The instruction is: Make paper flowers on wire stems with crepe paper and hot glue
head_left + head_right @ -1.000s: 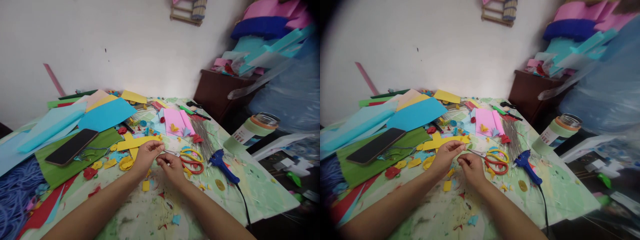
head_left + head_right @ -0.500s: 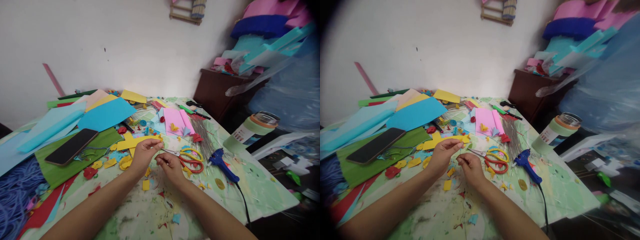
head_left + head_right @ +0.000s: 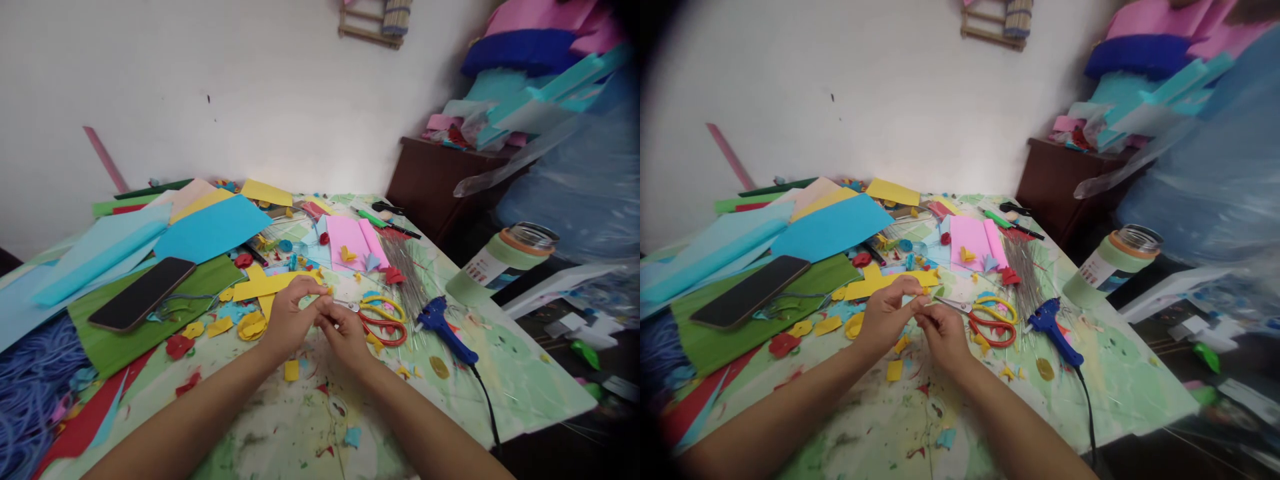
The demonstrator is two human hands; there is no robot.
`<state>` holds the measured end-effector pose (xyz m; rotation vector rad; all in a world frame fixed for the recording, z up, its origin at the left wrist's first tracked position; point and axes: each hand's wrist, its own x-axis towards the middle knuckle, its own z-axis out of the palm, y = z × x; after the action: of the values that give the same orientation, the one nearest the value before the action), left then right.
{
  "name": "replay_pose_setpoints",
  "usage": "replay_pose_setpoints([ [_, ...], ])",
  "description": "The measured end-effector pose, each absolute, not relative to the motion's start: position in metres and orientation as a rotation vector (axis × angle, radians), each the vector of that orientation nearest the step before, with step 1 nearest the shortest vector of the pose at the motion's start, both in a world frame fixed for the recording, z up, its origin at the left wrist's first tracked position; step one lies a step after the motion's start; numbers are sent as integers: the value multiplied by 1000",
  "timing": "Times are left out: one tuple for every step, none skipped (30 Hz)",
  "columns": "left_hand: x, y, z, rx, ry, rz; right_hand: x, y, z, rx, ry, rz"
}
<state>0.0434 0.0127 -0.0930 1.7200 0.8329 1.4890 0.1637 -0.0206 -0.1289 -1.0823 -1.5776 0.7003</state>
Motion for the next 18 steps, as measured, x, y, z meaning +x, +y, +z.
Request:
replay_pose_setpoints([
  [44, 11, -91, 1797, 798, 1504, 165, -20, -129, -1083, -1573, 670],
  [44, 10, -89, 1876, 766, 1521, 166, -19, -130, -1089, -1569, 637],
  [44, 8, -86, 1950, 740, 1541, 167, -19, -130, -1100, -1567, 599],
  [44, 7, -84, 2018, 719, 1556, 168, -18, -130, -1115, -1569, 560],
  [44, 6, -83, 2071, 704, 1570, 169, -18, -131, -1128, -1577, 525],
  [43, 6, -81, 2108, 698, 1583, 170, -17, -131, -1135, -1589, 496],
  [43, 6, -80, 2126, 699, 1597, 170, -17, -131, -1137, -1602, 474],
  [42, 6, -80, 2129, 705, 1610, 170, -17, -131, -1141, -1613, 457],
  [42, 6, -80, 2123, 709, 1622, 170, -18, -130, -1143, -1621, 447],
  [41, 6, -81, 2107, 712, 1635, 170, -18, -130, -1143, -1627, 446],
  [41, 7, -82, 2081, 715, 1646, 170, -18, -130, -1145, -1627, 454],
  [40, 8, -83, 2044, 723, 1653, 170, -19, -130, -1146, -1621, 469],
  [40, 9, -84, 1991, 738, 1654, 169, -19, -130, -1147, -1615, 492],
  [39, 10, -85, 1918, 766, 1648, 169, -19, -129, -1146, -1612, 522],
  [39, 11, -86, 1819, 804, 1642, 168, -19, -129, -1146, -1612, 562],
  [40, 13, -87, 1694, 849, 1630, 167, -19, -129, -1147, -1615, 616],
  [40, 15, -88, 1551, 893, 1612, 166, -19, -129, -1146, -1615, 686],
  [41, 18, -89, 1402, 926, 1587, 165, -19, -129, -1143, -1606, 769],
])
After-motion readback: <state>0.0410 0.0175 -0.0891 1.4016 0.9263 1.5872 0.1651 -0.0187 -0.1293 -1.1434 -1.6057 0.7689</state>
